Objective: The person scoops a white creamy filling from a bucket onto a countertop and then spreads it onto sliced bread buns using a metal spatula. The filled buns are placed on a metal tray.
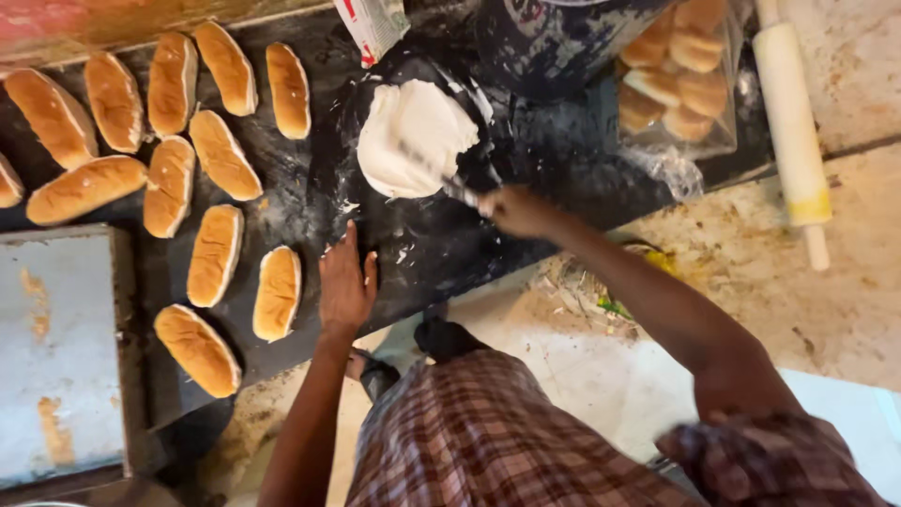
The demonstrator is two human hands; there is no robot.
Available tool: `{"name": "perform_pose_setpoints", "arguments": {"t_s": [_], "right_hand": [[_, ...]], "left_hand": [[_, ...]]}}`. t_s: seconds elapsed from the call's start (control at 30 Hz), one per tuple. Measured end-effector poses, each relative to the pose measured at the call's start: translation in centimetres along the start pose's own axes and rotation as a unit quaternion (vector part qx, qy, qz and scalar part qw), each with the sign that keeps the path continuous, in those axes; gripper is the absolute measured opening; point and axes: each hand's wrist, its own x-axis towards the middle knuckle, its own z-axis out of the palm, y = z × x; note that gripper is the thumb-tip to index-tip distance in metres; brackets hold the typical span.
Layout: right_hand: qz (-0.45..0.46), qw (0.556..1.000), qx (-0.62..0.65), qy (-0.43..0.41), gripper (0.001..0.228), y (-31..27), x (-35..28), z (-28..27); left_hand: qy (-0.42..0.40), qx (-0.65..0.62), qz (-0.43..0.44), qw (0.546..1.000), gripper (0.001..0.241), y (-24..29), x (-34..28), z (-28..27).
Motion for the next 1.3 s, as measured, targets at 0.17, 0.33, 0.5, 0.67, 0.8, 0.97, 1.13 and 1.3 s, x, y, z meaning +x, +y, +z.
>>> {"name": "perform_pose_setpoints", "arguments": {"t_s": [0.17,0.33,0.5,0.67,0.8,0.97,1.13,1.3], "right_hand": [[0.189,0.939,-0.286,0.000,0.018,0.1,0.8,-2.6],[-0.052,0.983,0.094,0.148,0.028,-3.9,-2.1,0.5],[0.308,0.942,0.132,0.034,0.049,-2.5,-8.4,-0.6],[0.146,0.964,0.111,0.195,0.058,-0.4,-5.5,-5.0],[0.253,0.951,-0.030,0.175,0.047,1.8,-3.7,-4.4],[0.206,0.952,0.047,0.223,0.035,3.6,-1.8,1.6],[0.015,0.951,0.068,0.300,0.043,-5.6,-3.8,7.4],[0.311,0.892,0.308,0.114,0.051,-12.1,-6.3,5.3]], "left_hand": [[-0.026,0.037,-0.007,0.999,0.064,0.5,0.5,0.6],[-0.029,0.059,-0.011,0.998,0.063,0.7,0.1,0.6],[-0.037,0.085,0.002,0.996,0.067,1.1,0.4,0.9],[-0.026,0.104,0.004,0.994,0.065,1.5,1.0,0.8],[-0.059,0.089,-0.028,0.994,0.064,1.8,0.3,0.7],[-0.041,0.094,-0.014,0.995,0.064,1.2,0.3,0.9],[-0.031,0.064,0.009,0.997,0.066,0.9,0.7,0.2],[-0.014,0.031,0.020,0.999,0.066,0.5,-0.2,-0.1]]}}
